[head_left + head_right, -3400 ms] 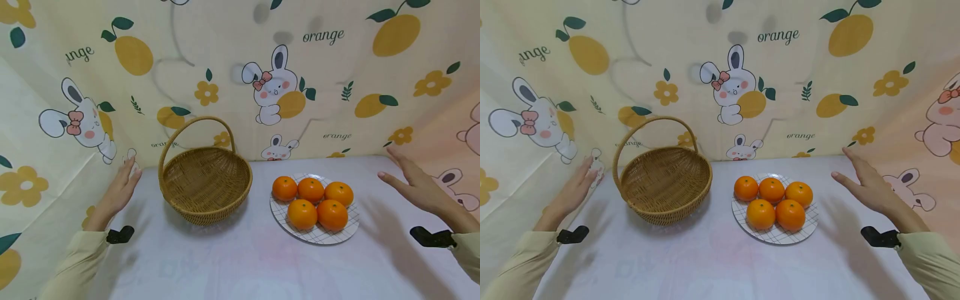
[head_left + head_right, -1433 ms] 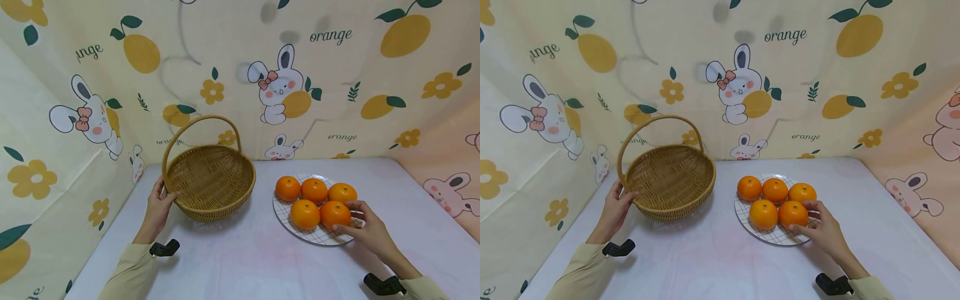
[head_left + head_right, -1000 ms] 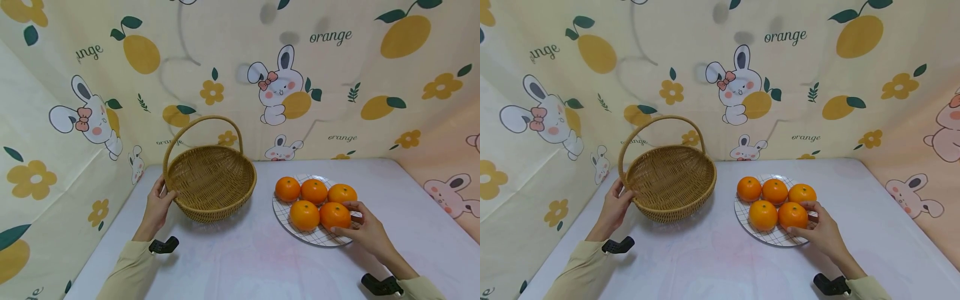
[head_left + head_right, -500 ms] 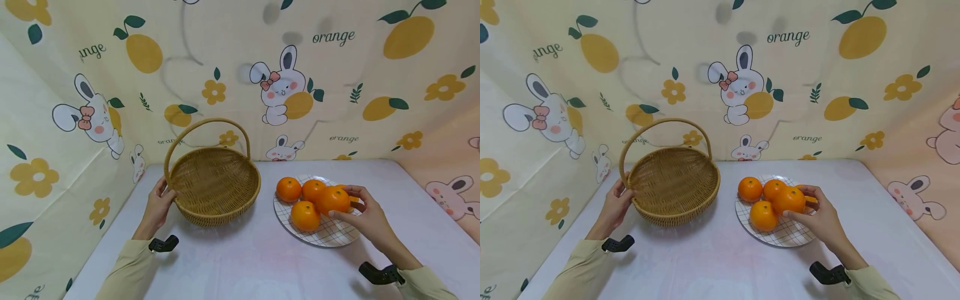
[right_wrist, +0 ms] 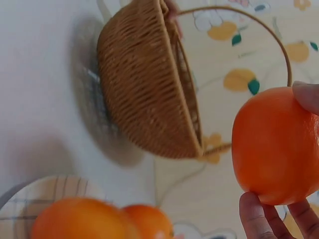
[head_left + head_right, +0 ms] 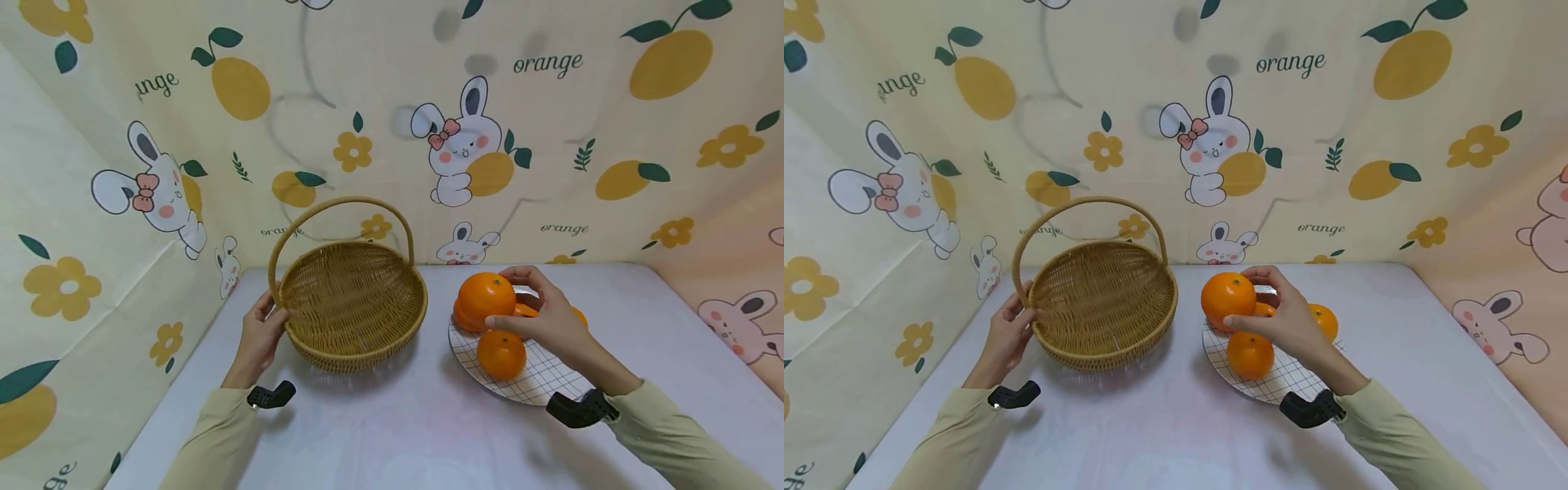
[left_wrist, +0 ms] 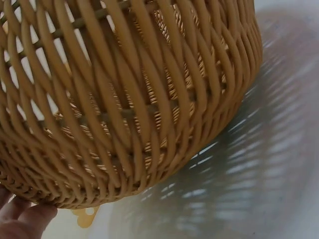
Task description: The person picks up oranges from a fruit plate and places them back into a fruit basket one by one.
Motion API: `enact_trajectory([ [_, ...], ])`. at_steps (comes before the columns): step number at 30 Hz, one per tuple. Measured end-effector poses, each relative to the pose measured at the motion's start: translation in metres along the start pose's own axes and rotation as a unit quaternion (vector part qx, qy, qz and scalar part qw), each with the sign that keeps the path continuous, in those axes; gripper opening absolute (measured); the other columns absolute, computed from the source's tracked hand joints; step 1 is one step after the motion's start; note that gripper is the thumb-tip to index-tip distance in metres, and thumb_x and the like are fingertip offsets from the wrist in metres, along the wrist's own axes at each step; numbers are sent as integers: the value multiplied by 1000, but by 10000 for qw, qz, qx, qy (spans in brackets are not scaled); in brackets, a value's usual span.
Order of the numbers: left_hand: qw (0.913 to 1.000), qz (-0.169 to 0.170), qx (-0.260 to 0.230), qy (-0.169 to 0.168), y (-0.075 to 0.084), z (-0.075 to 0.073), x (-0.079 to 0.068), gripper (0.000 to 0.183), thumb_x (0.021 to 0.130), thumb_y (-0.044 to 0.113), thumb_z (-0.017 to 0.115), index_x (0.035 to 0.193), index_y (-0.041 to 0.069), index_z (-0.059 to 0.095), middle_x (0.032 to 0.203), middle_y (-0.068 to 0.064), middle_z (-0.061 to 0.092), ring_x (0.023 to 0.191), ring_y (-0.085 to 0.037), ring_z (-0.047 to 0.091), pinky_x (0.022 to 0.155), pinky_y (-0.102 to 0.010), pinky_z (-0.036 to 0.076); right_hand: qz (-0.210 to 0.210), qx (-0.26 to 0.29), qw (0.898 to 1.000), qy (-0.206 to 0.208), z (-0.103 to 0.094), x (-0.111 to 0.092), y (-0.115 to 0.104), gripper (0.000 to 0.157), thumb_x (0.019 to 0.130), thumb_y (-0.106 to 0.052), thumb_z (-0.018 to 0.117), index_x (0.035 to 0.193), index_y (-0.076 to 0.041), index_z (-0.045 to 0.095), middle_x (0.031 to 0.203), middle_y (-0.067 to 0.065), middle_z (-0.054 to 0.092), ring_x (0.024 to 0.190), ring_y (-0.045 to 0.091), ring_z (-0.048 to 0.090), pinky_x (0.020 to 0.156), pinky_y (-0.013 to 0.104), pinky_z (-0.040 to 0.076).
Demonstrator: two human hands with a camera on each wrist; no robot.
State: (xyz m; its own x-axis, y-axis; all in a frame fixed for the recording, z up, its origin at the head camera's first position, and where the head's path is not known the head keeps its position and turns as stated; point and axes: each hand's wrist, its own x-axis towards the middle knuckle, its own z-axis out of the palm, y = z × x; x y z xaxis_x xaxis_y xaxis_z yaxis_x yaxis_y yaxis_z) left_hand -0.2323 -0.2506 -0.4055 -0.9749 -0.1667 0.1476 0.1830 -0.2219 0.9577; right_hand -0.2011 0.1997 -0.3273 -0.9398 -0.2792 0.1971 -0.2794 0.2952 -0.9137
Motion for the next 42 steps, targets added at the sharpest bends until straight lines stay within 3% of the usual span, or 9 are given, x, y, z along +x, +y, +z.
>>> enact_trajectory([
  [6,9999,-84,33,-67,0,-1,2,66,88,-14,50,150,3,33,148,-16,37,121,-27,47,88,-31,48,-193,-53,9994,-298,14,21,-19,63,80,-22,80,132,-18,44,134,7,42,112,33,53,79,45,51],
  [11,9994,-197,136,-231,0,0,4,66,89,-11,50,151,3,32,147,-18,37,117,-25,49,85,-31,50,-148,-36,9984,-539,28,37,-38,65,79,-27,82,131,-20,45,132,3,45,116,31,50,83,47,49],
  [20,9990,-424,152,-70,1,4,8,65,90,-9,50,151,6,33,145,-15,39,112,-20,50,81,-28,51,-478,-92,9941,-971,62,70,-62,63,75,-30,84,128,-20,50,127,2,50,109,27,54,90,47,44],
  [27,9989,-452,112,-74,0,7,10,64,91,-8,50,151,7,34,145,-12,38,115,-22,48,83,-29,50,-767,123,9887,-1278,95,104,-64,61,74,-24,85,125,-16,52,122,4,54,102,25,61,88,40,48],
  [32,9982,-444,369,-164,1,6,12,63,92,-6,51,151,8,34,145,-13,39,118,-26,46,84,-31,50,-929,-241,9857,-1387,118,127,-63,63,74,-23,85,127,-14,51,124,4,54,107,21,58,90,34,47],
  [42,9955,-369,761,-421,0,0,17,60,93,-5,50,150,8,35,144,-16,39,117,-28,46,81,-31,52,-533,-417,9924,-1032,152,165,-53,58,75,-24,84,120,-16,49,125,7,52,101,22,59,83,36,50],
])
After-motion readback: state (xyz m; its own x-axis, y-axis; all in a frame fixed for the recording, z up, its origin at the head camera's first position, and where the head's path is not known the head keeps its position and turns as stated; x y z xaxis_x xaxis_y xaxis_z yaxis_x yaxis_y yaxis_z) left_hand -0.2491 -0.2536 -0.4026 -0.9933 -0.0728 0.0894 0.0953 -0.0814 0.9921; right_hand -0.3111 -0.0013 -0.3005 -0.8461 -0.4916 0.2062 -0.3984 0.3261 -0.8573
